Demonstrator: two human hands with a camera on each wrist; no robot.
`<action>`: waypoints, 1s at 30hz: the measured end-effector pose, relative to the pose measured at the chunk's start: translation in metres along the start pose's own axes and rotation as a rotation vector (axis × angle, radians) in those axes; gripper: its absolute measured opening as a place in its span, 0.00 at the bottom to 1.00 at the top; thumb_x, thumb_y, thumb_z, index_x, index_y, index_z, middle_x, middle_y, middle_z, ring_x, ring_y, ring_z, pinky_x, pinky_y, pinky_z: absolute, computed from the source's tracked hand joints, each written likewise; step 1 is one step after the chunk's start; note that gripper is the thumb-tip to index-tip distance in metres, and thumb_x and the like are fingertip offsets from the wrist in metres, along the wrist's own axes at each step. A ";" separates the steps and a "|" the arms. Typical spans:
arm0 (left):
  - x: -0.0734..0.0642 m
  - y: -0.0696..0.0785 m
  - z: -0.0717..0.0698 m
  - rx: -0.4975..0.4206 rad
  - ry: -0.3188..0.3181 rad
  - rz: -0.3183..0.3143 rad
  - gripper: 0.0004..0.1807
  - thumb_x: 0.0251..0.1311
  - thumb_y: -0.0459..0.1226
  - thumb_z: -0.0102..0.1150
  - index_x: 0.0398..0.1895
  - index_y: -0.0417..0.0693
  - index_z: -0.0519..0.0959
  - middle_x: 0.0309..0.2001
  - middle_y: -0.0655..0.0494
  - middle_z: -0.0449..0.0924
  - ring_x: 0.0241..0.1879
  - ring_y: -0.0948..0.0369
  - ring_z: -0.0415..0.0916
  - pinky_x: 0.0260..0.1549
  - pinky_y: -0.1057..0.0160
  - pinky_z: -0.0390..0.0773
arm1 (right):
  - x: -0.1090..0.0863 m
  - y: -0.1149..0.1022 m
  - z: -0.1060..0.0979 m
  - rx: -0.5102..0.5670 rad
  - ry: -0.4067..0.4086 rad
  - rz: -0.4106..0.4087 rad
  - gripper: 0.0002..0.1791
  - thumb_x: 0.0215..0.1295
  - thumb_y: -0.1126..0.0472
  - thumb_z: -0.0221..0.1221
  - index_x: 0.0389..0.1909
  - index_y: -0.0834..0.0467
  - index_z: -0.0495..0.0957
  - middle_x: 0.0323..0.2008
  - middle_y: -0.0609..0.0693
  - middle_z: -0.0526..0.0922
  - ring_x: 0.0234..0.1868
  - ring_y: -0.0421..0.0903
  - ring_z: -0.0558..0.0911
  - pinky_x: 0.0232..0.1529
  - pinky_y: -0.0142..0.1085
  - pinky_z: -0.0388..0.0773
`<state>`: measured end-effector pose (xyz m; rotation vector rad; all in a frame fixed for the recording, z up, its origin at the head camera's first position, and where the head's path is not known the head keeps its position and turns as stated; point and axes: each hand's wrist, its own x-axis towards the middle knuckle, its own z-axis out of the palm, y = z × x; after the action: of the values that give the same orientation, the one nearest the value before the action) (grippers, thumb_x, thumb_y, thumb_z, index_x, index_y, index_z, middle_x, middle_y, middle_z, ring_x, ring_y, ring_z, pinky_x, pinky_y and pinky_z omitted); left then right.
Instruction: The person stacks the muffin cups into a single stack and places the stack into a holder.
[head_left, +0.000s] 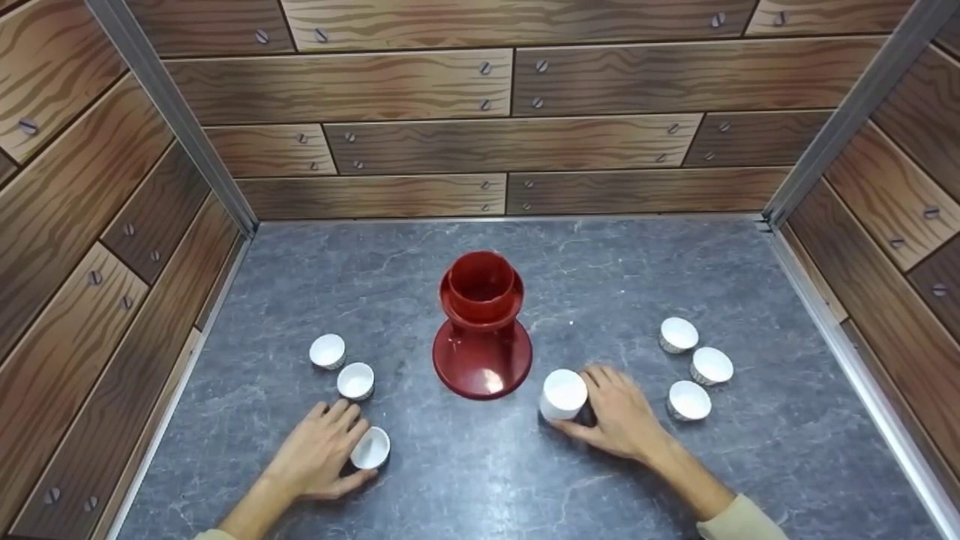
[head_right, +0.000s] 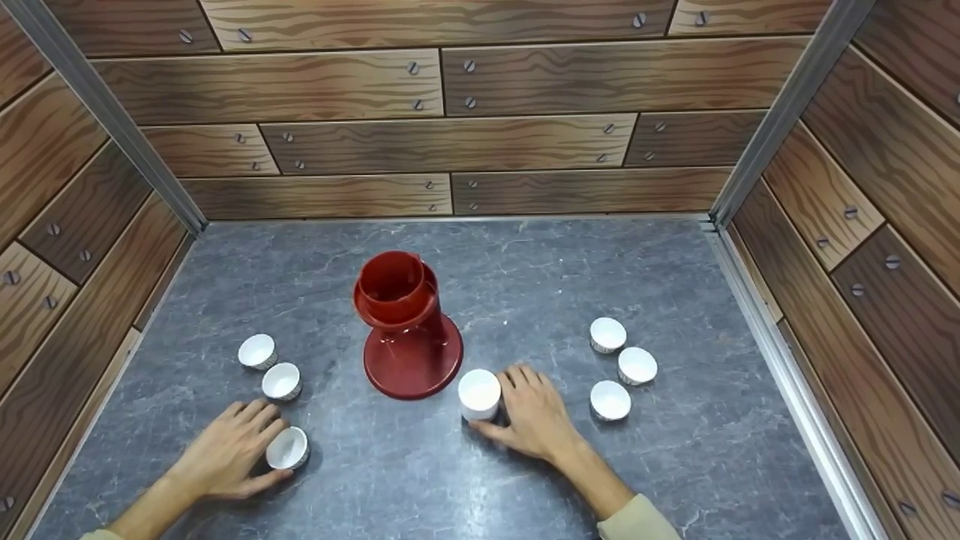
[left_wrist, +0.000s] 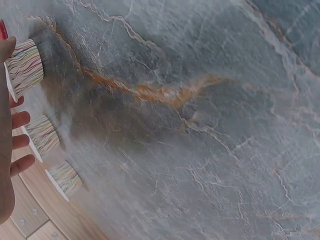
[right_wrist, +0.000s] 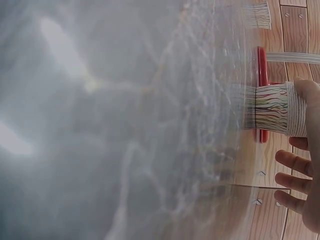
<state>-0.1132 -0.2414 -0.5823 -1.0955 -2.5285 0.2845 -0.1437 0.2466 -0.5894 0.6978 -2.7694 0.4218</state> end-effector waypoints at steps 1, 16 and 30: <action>0.000 0.000 0.000 -0.001 0.007 0.002 0.37 0.52 0.74 0.60 0.43 0.52 0.76 0.41 0.52 0.76 0.44 0.53 0.73 0.40 0.55 0.73 | 0.000 0.000 0.000 0.001 0.003 -0.001 0.46 0.57 0.26 0.68 0.61 0.60 0.79 0.55 0.57 0.84 0.60 0.58 0.81 0.63 0.59 0.79; 0.012 0.011 0.002 -0.016 0.059 0.025 0.37 0.51 0.74 0.60 0.42 0.53 0.77 0.42 0.53 0.76 0.45 0.53 0.73 0.41 0.55 0.72 | 0.000 0.000 0.001 -0.022 0.021 -0.013 0.46 0.56 0.26 0.68 0.59 0.61 0.79 0.53 0.58 0.84 0.59 0.58 0.83 0.62 0.59 0.79; 0.032 0.024 0.004 -0.078 0.088 0.019 0.35 0.52 0.73 0.61 0.43 0.55 0.78 0.41 0.55 0.76 0.44 0.55 0.72 0.47 0.55 0.75 | 0.000 0.001 0.002 -0.022 0.036 -0.018 0.45 0.56 0.26 0.68 0.58 0.61 0.80 0.53 0.57 0.84 0.59 0.58 0.82 0.62 0.59 0.79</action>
<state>-0.1189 -0.2019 -0.5855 -1.1354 -2.4708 0.1405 -0.1450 0.2466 -0.5916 0.7022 -2.7282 0.3957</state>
